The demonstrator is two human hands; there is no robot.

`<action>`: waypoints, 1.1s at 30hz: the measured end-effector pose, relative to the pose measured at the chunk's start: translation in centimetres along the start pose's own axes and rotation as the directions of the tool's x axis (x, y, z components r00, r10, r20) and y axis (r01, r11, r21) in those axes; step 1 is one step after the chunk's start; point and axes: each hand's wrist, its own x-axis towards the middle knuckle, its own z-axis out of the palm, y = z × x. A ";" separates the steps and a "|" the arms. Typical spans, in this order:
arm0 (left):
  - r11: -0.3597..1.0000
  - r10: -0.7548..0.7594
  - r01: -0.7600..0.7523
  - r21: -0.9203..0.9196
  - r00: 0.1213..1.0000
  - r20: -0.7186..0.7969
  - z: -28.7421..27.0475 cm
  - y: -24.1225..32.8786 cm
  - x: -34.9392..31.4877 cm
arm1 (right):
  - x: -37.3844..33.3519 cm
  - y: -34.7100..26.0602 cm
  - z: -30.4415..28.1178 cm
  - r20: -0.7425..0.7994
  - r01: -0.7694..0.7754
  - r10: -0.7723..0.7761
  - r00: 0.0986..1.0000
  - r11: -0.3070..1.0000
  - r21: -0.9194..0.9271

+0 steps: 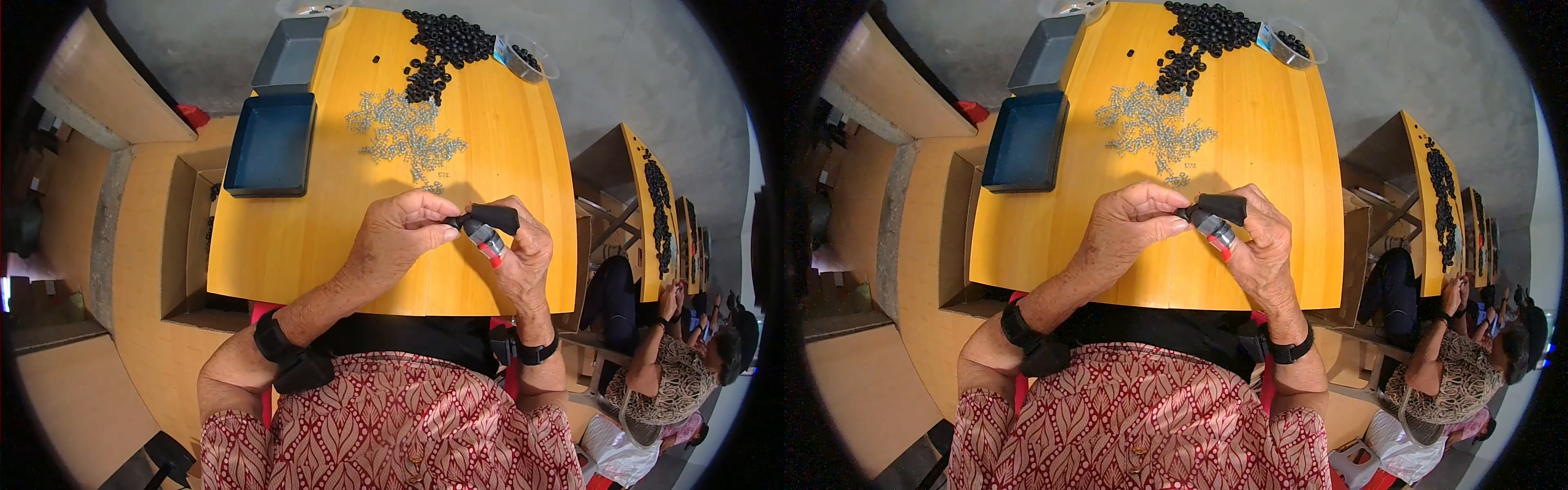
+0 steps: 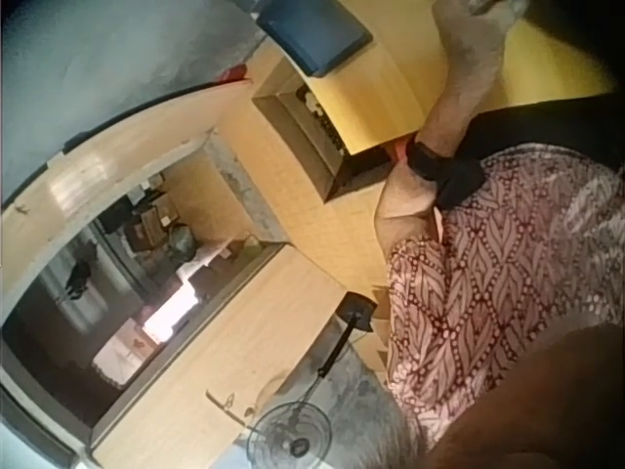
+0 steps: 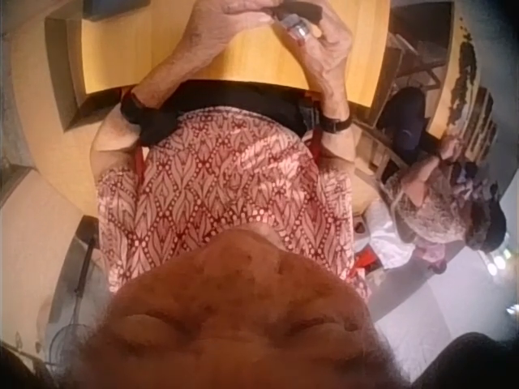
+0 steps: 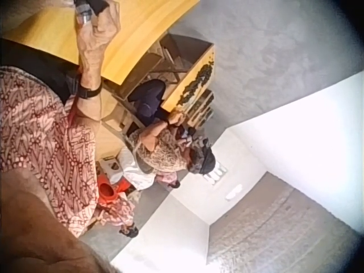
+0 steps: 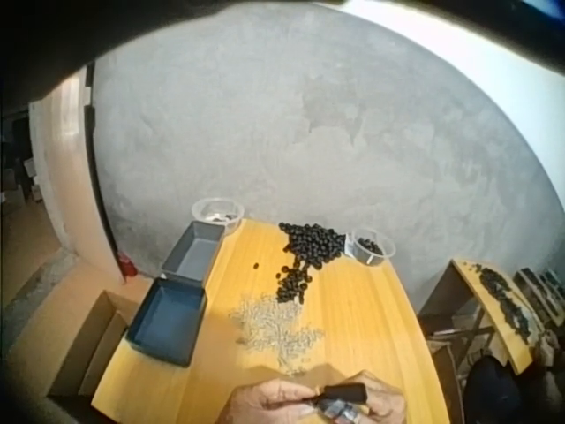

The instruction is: The person assembles black plastic parts by hand.

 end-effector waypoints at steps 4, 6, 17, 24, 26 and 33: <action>1.000 0.000 0.000 0.007 1.000 -0.003 0.0 0.1 -0.1 | 0.2 -0.3 0.1 0.006 0.025 -0.025 1.000 0.997 -0.075; 1.000 -0.003 0.003 0.018 1.000 -0.004 0.0 0.1 -0.1 | 0.2 -0.4 0.1 0.006 0.073 -0.073 0.997 0.989 -0.127; 1.000 0.000 -0.001 -0.030 0.999 -0.034 -0.1 -0.4 -0.2 | 0.0 -0.3 0.3 0.056 0.096 -0.087 0.995 0.978 -0.183; 0.995 -0.085 0.080 -0.066 0.993 -0.078 -0.3 -0.4 -0.3 | -0.1 -1.1 1.0 0.049 0.095 -0.086 0.995 0.969 -0.229; 0.990 -0.097 0.089 -0.106 0.992 -0.078 -0.5 -0.7 -0.2 | -0.1 -1.6 1.2 0.058 0.066 -0.054 0.997 0.969 -0.237; 0.990 -0.108 0.103 -0.099 0.993 -0.047 -0.7 -0.8 0.3 | -0.1 -2.0 0.4 0.146 0.002 0.030 0.989 0.977 -0.214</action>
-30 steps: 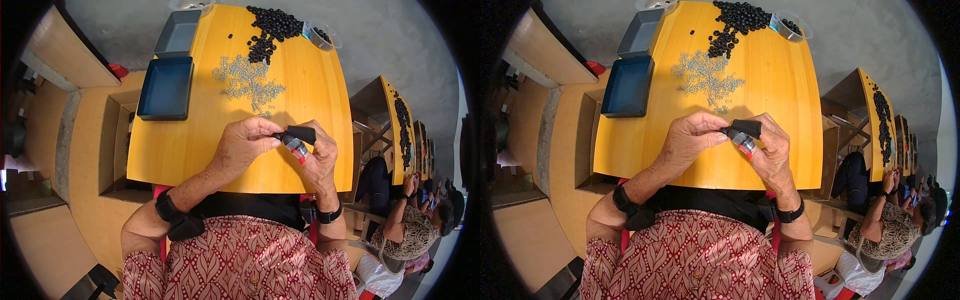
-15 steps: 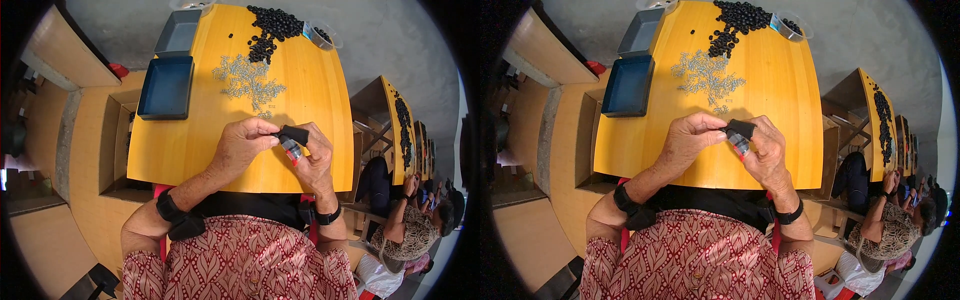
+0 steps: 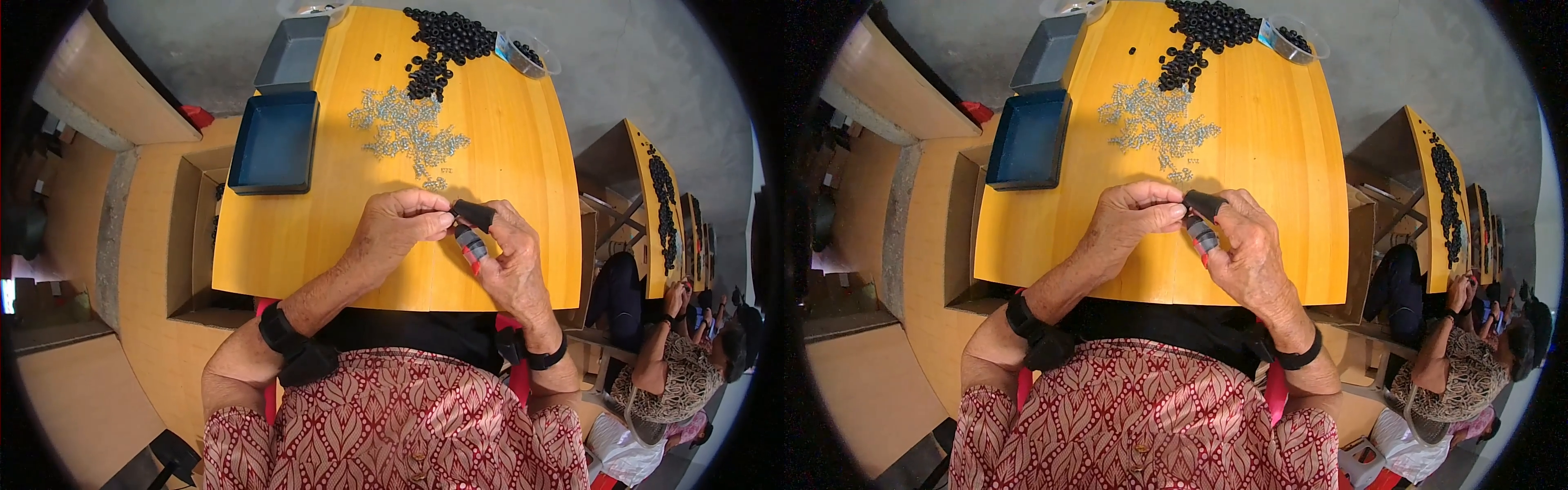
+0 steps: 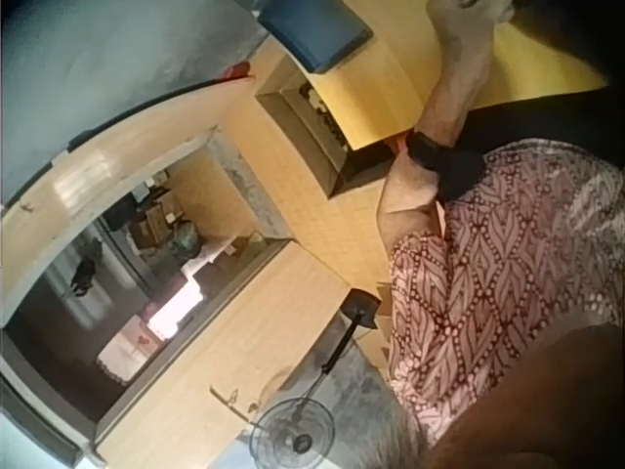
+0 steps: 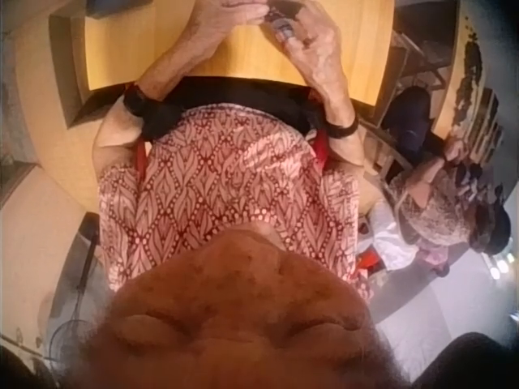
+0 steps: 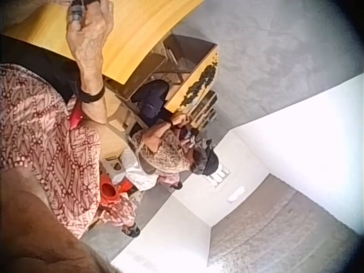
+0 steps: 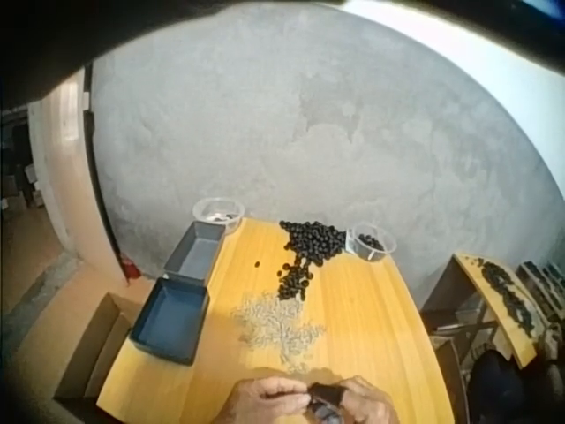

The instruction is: The person assembles black plastic parts by hand.

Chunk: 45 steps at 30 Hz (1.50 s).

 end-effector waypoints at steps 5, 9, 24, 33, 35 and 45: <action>0.996 -0.020 0.020 -0.089 1.000 0.006 0.3 0.6 -0.3 | 0.6 0.4 -1.3 -0.007 0.133 -0.135 0.991 0.983 -0.129; 0.984 -0.077 0.077 -0.158 0.997 0.005 0.2 0.3 -0.2 | 0.9 -0.1 -1.3 0.052 0.244 -0.241 0.969 0.905 -0.349; 0.995 -0.078 0.081 0.060 0.996 -0.046 0.4 0.1 -0.3 | 0.9 0.9 0.0 0.146 0.410 -0.390 0.909 0.774 -0.482; 0.994 -0.106 0.107 -0.013 0.994 0.021 0.2 0.1 -0.1 | 1.3 0.4 -0.7 0.084 0.324 -0.319 0.944 0.854 -0.407; 0.996 -0.092 0.092 0.010 0.996 0.016 0.1 -0.1 -0.1 | 1.4 0.9 -0.5 0.095 0.349 -0.341 0.935 0.843 -0.409; 0.989 -0.144 0.144 -0.029 0.990 -0.001 0.3 0.6 -0.2 | 1.3 2.1 -0.3 0.071 0.370 -0.374 0.925 0.841 -0.395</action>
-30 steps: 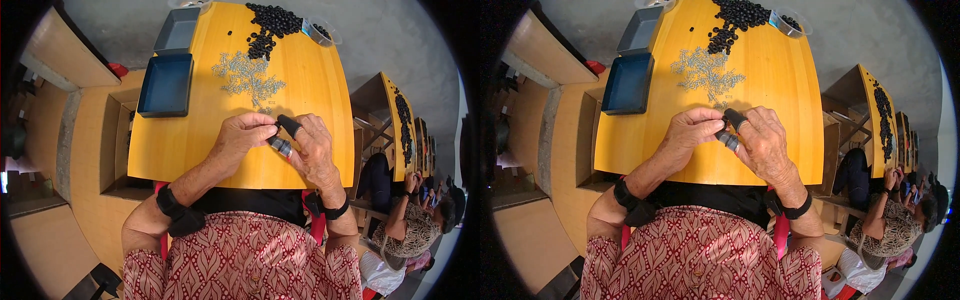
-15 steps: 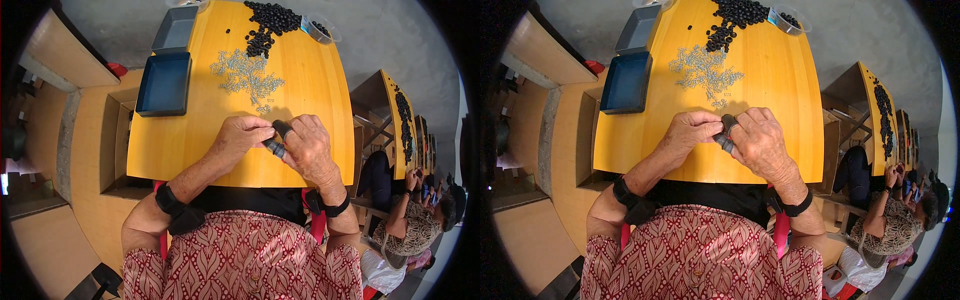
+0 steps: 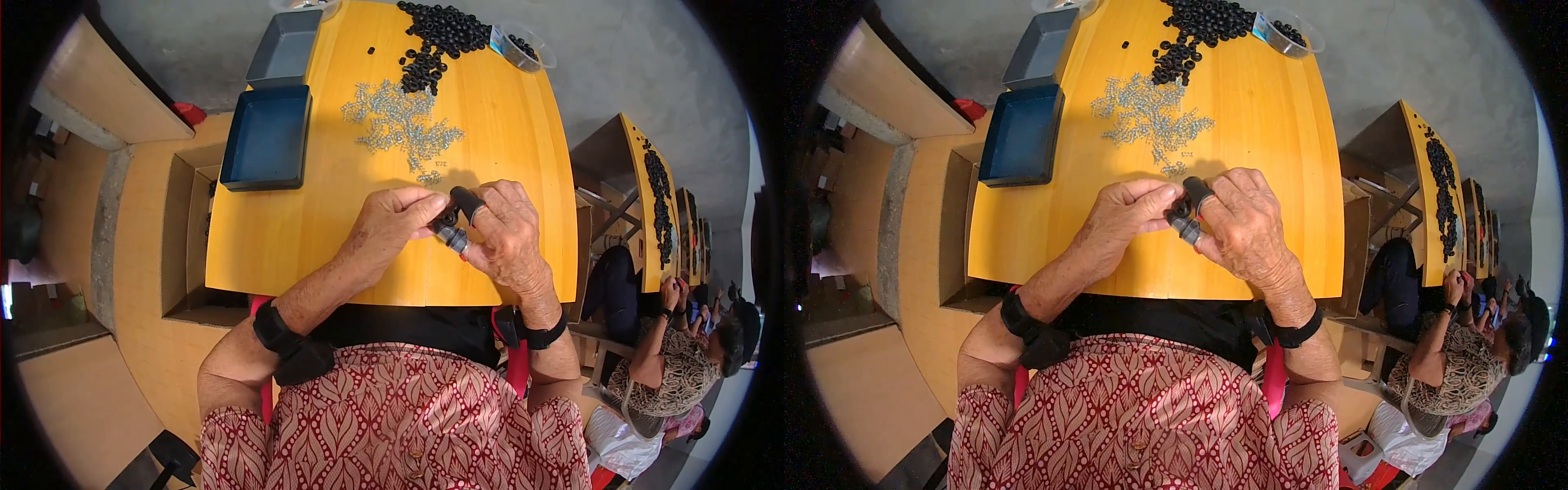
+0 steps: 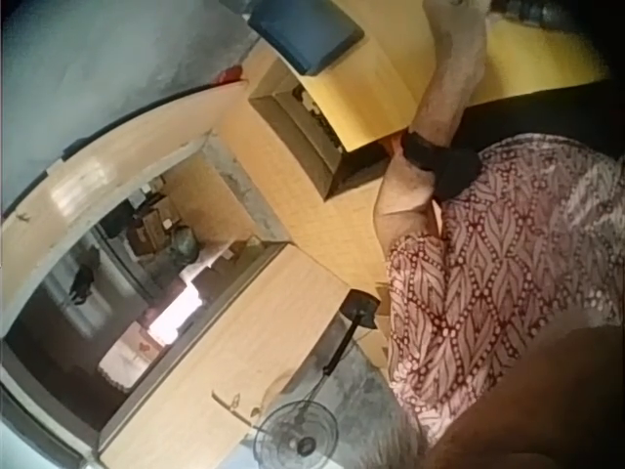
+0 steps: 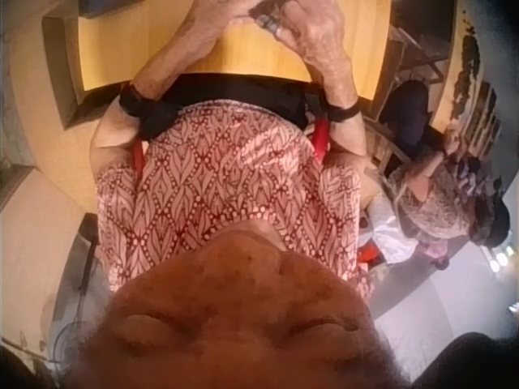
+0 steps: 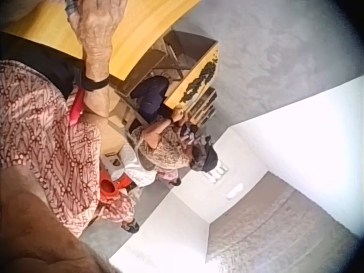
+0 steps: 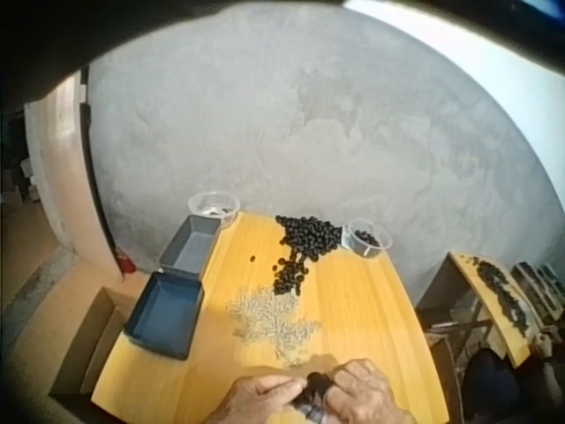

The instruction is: The person assembles black plastic parts by hand.

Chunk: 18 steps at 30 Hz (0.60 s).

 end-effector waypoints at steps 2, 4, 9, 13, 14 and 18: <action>1.000 -0.014 0.014 -0.001 1.000 0.012 0.0 0.4 -0.1 | -0.1 0.0 0.0 -0.017 -0.009 0.009 1.000 1.000 -0.002; 1.000 -0.027 0.027 -0.002 0.999 0.029 -0.2 0.5 -0.1 | -0.1 0.0 0.0 -0.035 -0.020 0.020 0.999 1.000 -0.007; 0.961 0.066 -0.103 0.255 0.986 0.151 -0.5 0.0 0.0 | -0.3 0.1 0.1 -0.036 0.015 -0.016 0.999 1.000 -0.006; 0.949 0.101 -0.134 0.286 0.987 0.128 -0.3 -0.3 -0.1 | -0.3 -0.1 -0.3 0.022 0.043 -0.043 0.999 0.999 -0.020; 0.944 0.103 -0.133 0.303 0.988 0.111 -0.1 -0.3 -0.2 | -0.3 -0.2 -0.4 0.025 0.048 -0.047 0.999 0.999 -0.026; 0.936 0.090 -0.114 0.333 0.992 0.085 0.0 -0.2 -0.5 | -0.1 -0.7 -0.5 0.048 0.058 -0.055 0.997 0.996 -0.067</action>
